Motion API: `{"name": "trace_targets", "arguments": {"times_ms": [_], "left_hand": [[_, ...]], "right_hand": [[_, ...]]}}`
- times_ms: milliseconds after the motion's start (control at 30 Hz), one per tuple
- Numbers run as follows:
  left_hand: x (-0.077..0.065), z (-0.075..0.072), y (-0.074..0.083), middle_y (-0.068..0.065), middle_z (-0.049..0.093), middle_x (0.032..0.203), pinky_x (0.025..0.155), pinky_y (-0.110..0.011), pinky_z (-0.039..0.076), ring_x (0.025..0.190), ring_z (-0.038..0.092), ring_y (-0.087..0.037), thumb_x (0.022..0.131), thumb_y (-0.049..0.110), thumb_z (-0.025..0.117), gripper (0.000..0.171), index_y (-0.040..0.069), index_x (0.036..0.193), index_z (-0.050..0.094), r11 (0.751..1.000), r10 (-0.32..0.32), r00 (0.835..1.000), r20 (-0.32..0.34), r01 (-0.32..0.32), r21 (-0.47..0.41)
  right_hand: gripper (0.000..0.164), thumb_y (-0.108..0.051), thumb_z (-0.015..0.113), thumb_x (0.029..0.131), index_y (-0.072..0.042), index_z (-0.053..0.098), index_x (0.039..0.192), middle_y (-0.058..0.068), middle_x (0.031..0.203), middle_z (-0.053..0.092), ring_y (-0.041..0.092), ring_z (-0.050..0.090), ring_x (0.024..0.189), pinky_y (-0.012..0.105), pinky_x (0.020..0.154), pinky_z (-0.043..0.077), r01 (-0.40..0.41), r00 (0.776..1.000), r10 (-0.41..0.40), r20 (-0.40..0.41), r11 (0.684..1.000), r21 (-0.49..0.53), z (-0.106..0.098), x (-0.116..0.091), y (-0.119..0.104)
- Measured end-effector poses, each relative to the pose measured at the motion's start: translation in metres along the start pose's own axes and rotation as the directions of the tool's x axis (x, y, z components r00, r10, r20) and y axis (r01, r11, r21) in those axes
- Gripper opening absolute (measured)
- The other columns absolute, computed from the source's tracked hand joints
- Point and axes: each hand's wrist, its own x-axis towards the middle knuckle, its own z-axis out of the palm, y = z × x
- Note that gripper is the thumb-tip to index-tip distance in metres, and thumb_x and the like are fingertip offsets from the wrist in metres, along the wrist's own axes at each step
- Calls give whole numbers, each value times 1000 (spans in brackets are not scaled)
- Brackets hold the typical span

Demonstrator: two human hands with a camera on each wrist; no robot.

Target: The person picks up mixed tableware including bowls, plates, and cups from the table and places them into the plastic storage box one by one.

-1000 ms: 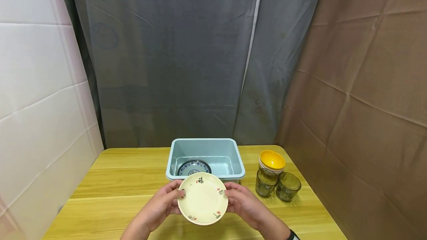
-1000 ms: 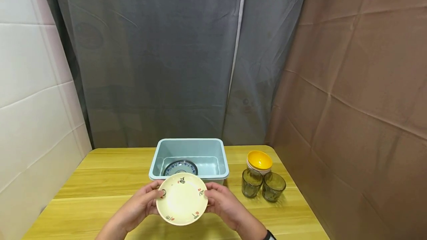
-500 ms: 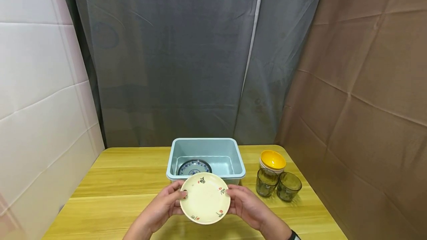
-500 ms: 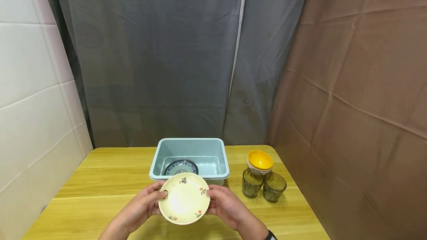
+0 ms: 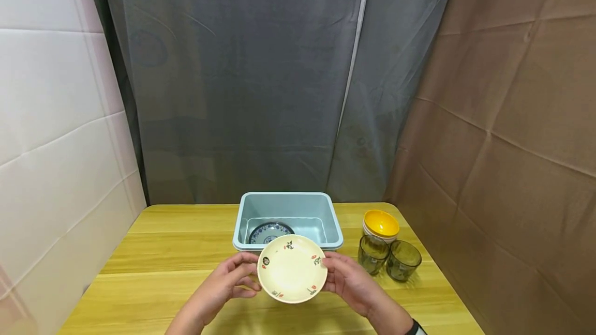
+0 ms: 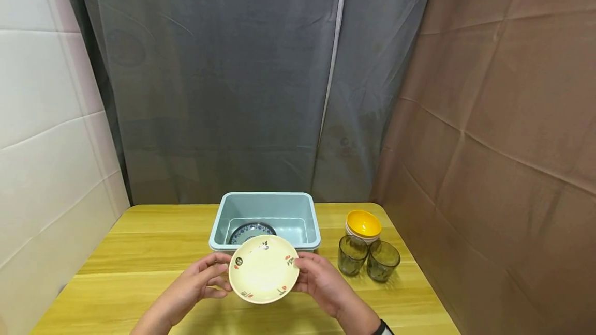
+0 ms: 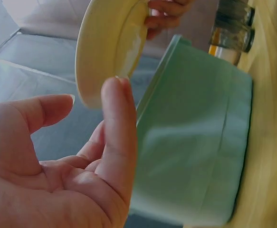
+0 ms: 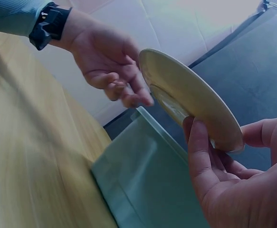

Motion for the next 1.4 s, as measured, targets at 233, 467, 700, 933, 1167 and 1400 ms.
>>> {"name": "trace_targets", "arguments": {"times_ms": [233, 467, 700, 933, 1167, 1400], "left_hand": [[-12, -21, -5, -15, 67, 122, 92, -39, 64, 106, 74, -31, 117, 26, 58, 42, -5, 144, 55, 994, -27, 999, -40, 31, 103], [-20, -37, -10, -17, 68, 123, 93, -43, 63, 109, 73, -34, 118, 25, 55, 41, -7, 143, 56, 985, -41, 996, -74, 53, 165], [-23, -44, -15, -16, 69, 121, 91, -40, 63, 108, 73, -35, 117, 23, 56, 40, -7, 142, 56, 983, -27, 995, -99, 45, 177], [-25, -45, -20, -16, 68, 119, 93, -42, 62, 109, 72, -35, 117, 23, 55, 38, -7, 141, 56, 984, -36, 996, -79, 49, 169], [-25, -45, -24, -15, 69, 118, 94, -47, 62, 109, 72, -35, 116, 22, 57, 38, -7, 140, 57, 982, -40, 995, -92, 56, 181], [-25, -49, -26, -14, 69, 118, 96, -51, 62, 109, 72, -34, 117, 23, 55, 38, -7, 140, 57, 982, -55, 994, -93, 71, 177]], "right_hand": [[36, -13, 46, 117, 9, 60, 142, 6, 118, 79, 17, 76, 107, 36, 96, 62, 29, 1000, -29, -4, 1000, -9, -9, 1, -11], [34, -12, 52, 115, 12, 59, 138, 7, 114, 76, 16, 75, 101, 32, 92, 63, 0, 993, -11, -118, 995, -97, -25, 13, -39], [42, -10, 52, 116, 20, 53, 145, 9, 114, 76, 17, 76, 101, 31, 92, 64, -21, 991, -10, -132, 973, -229, -45, 42, -67], [41, -9, 58, 113, 18, 56, 143, 16, 117, 72, 21, 78, 99, 35, 93, 64, -127, 980, 67, -189, 937, -326, -60, 78, -83], [33, -9, 64, 109, 16, 64, 131, 18, 114, 72, 23, 78, 96, 38, 90, 66, -201, 970, 116, -212, 874, -443, -71, 113, -92], [25, -6, 62, 107, 13, 67, 122, 15, 99, 74, 18, 75, 86, 36, 86, 66, -270, 959, 180, -219, 819, -506, -73, 140, -90]]}}
